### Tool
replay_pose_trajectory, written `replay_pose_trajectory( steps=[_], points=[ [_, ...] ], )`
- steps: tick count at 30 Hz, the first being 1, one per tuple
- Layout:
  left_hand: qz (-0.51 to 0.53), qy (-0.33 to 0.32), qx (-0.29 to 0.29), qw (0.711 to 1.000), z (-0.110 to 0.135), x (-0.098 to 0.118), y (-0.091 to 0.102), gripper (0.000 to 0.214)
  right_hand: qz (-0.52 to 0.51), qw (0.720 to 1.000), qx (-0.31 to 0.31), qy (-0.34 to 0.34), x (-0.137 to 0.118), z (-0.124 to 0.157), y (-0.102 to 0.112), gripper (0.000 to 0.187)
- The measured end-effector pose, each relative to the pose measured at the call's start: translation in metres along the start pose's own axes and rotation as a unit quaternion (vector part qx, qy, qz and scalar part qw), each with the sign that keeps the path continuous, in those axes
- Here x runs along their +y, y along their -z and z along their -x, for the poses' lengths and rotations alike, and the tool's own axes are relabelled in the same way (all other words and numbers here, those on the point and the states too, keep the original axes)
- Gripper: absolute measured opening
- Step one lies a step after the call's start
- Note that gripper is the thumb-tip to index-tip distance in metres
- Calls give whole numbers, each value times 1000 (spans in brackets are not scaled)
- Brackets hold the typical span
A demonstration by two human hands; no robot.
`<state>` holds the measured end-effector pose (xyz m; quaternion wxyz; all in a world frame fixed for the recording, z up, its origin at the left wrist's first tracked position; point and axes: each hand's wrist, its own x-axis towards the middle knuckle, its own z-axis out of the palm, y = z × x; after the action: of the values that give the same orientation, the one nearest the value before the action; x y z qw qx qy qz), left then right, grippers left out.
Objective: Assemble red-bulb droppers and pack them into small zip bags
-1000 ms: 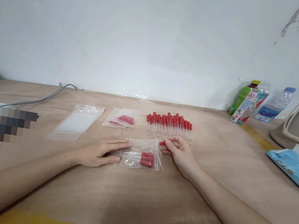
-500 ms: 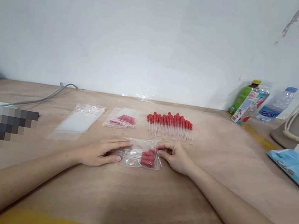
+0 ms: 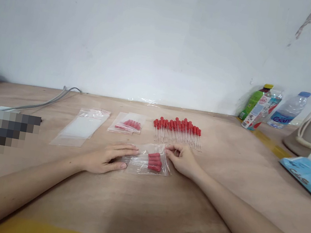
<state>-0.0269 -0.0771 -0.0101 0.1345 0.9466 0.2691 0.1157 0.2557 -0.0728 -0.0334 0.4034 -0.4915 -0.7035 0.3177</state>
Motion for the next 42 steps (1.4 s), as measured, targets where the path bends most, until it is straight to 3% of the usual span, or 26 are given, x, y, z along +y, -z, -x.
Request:
replay_pose_trajectory(
  steps=[4,9,13,20,28,31,34,38,42],
  points=[
    [-10,-14,-10,1000,0,1,1,37,170,978,124,1,10,-25,21,14],
    [-3,-17,2,1000,0,3,1,37,301,936,179,-34,13,-74,36,17],
    [4,-20,9,1000,0,2,0,34,324,921,201,-84,14,-106,31,29],
    [4,-27,11,1000,1,1,-1,36,305,909,235,-160,11,-125,20,21],
    [-16,-22,-4,1000,0,0,-1,38,230,928,264,-125,2,-111,38,25],
    [-13,-19,-2,1000,1,0,-1,37,104,950,289,-52,-4,-90,48,27],
    [-13,-20,0,1000,1,1,-1,38,-78,951,300,-4,-5,-61,50,24],
    [-17,-21,-7,1000,0,2,1,38,-205,938,277,-42,5,-25,38,31],
    [-19,-20,-6,1000,0,2,1,38,-281,920,264,-68,14,-8,22,35]
  ],
)
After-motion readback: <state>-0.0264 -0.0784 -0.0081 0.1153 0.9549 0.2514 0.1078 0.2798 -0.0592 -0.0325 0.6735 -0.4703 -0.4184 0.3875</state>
